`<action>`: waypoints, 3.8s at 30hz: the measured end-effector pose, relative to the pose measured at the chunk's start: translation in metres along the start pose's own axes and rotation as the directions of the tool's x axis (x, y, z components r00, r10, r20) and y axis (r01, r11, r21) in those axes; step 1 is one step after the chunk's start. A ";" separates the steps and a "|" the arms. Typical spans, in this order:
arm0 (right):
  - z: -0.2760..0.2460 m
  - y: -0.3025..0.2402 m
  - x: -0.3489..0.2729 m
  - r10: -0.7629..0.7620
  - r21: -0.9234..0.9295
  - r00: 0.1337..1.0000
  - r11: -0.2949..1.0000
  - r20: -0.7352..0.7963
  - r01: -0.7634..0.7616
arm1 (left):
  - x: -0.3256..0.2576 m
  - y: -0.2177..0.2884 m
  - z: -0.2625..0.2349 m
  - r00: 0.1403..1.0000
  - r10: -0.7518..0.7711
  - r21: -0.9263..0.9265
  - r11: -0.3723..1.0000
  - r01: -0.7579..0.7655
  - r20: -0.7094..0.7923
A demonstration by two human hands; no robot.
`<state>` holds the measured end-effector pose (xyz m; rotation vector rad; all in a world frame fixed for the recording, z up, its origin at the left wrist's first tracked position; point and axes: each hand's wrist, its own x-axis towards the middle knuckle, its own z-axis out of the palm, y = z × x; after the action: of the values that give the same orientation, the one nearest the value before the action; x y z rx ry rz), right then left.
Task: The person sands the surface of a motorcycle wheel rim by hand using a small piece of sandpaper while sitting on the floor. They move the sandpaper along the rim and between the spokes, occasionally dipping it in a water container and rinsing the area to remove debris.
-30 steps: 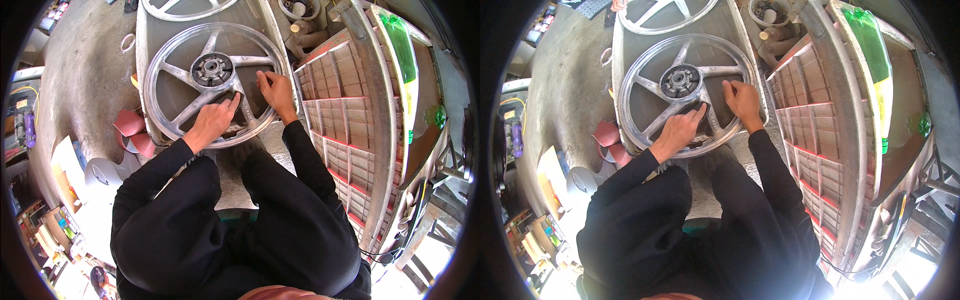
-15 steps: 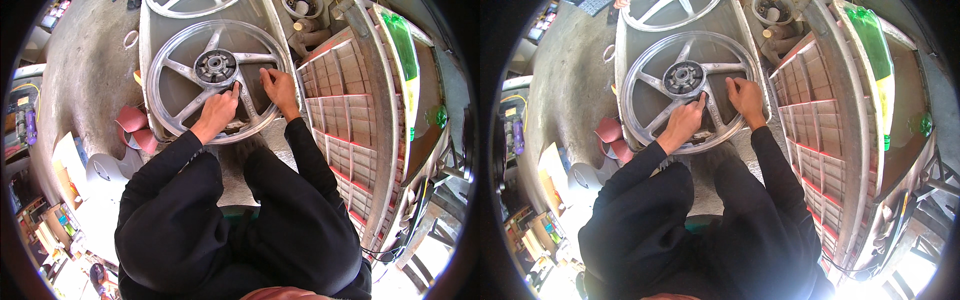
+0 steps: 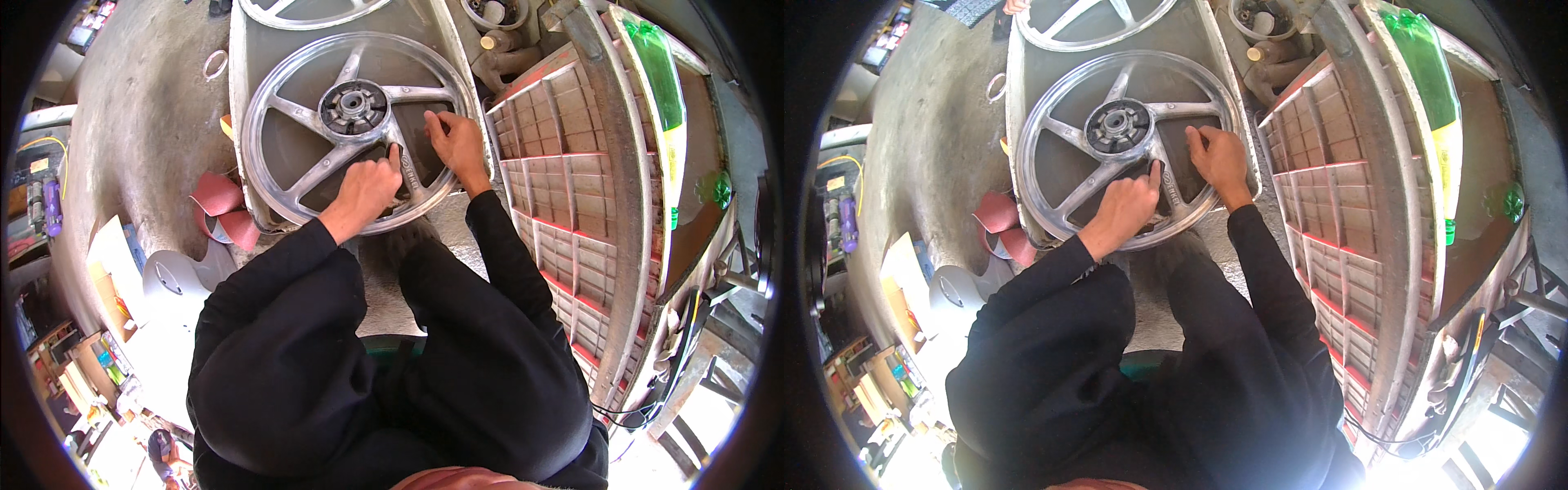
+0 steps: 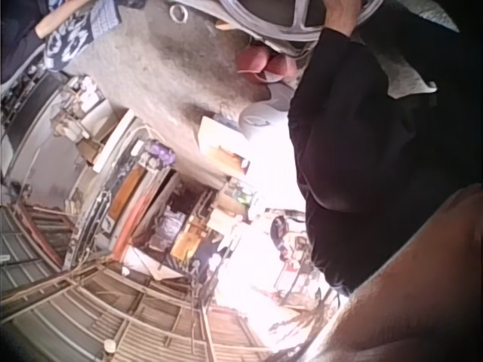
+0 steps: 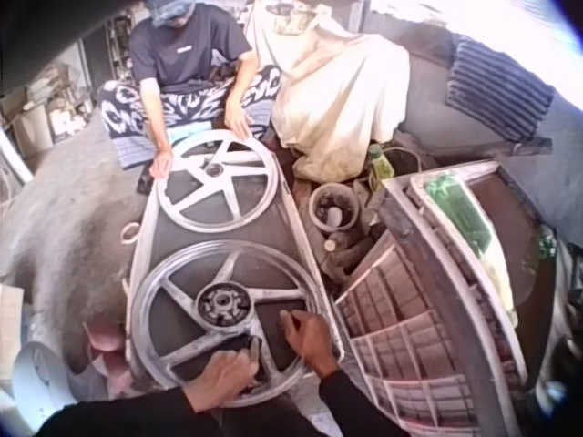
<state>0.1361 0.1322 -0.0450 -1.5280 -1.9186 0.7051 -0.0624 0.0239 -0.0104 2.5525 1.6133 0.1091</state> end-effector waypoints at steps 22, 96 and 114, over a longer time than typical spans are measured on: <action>0.001 -0.007 0.000 0.005 0.056 1.000 0.998 -0.013 -0.005 | 0.016 -0.023 0.007 0.995 -0.016 0.036 0.999 0.020 -0.098; 0.005 -0.004 0.000 -0.029 0.055 0.998 0.998 -0.047 0.031 | -0.004 -0.007 0.001 0.985 -0.159 -0.225 0.960 0.169 0.064; 0.001 -0.001 -0.001 -0.035 -0.028 0.999 0.999 -0.004 0.035 | -0.003 -0.005 -0.011 0.995 -0.088 -0.587 0.809 0.044 -0.047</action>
<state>0.1350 0.1313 -0.0454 -1.5078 -1.9554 0.6616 -0.0698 0.0237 -0.0003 2.0275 1.3997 0.6015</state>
